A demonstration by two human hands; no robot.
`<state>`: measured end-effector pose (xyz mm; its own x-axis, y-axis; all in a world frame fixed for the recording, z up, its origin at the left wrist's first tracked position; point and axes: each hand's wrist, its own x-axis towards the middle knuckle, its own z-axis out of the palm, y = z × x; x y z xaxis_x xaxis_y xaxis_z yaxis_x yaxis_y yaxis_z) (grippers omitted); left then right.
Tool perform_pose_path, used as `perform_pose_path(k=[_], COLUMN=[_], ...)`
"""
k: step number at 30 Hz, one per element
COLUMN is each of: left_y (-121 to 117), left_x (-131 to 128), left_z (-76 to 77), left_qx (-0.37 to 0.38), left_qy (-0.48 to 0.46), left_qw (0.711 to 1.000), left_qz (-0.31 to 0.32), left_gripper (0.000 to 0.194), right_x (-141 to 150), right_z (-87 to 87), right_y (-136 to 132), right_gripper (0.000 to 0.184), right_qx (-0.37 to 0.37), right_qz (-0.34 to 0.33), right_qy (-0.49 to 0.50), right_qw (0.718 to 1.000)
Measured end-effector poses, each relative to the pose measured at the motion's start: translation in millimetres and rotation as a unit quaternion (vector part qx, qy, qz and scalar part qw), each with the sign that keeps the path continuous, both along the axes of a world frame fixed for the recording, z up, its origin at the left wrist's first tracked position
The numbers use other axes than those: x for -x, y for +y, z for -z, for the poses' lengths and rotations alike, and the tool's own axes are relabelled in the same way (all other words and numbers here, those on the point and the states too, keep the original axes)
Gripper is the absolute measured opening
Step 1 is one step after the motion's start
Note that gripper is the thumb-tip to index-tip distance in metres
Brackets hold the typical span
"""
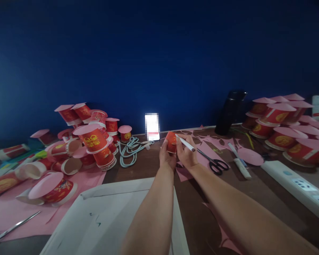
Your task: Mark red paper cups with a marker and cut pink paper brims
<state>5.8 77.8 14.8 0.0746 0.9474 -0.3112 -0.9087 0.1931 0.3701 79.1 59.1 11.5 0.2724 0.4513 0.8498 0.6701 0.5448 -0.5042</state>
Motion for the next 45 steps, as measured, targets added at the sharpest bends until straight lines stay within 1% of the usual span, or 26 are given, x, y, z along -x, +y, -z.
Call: perform_pose_path(k=[11,21,28,32,38,45], left_y=[-3.3,-3.7,-4.7,-3.5,-3.3,-3.7], left_x=[-0.5,-1.8,-3.1,-3.6,-3.2,-1.9], left_z=[-1.1,1.3,0.1,-0.4,-1.6,0.1], left_qx=[-0.011,-0.003,-0.003,0.001,-0.001,-0.023], left_qy=[0.005,0.044,0.058,0.05,0.033,0.03], left_qw=[1.0,0.999,0.998,0.998,0.999,0.999], left_qz=[0.012,0.025,0.026,0.031,0.02,0.024], left_gripper=[0.011,0.014,0.012,0.013,0.01,0.014], right_x=[1.9,0.7,0.1,-0.1,-0.2,0.0], right_z=[-2.2,2.2,-0.2,-0.4,0.8,0.7], right_y=[-1.0,1.0,0.3,0.3,0.8,-0.1], right_gripper=[0.015,0.013,0.012,0.014,0.017,0.018], right_qx=[-0.009,0.011,0.003,0.003,0.008,0.014], right_qz=[0.0,-0.016,-0.01,-0.009,-0.011,-0.016], right_qy=[-0.014,-0.003,-0.006,0.0,0.003,0.005], right_qw=[1.0,1.0,1.0,1.0,1.0,1.0])
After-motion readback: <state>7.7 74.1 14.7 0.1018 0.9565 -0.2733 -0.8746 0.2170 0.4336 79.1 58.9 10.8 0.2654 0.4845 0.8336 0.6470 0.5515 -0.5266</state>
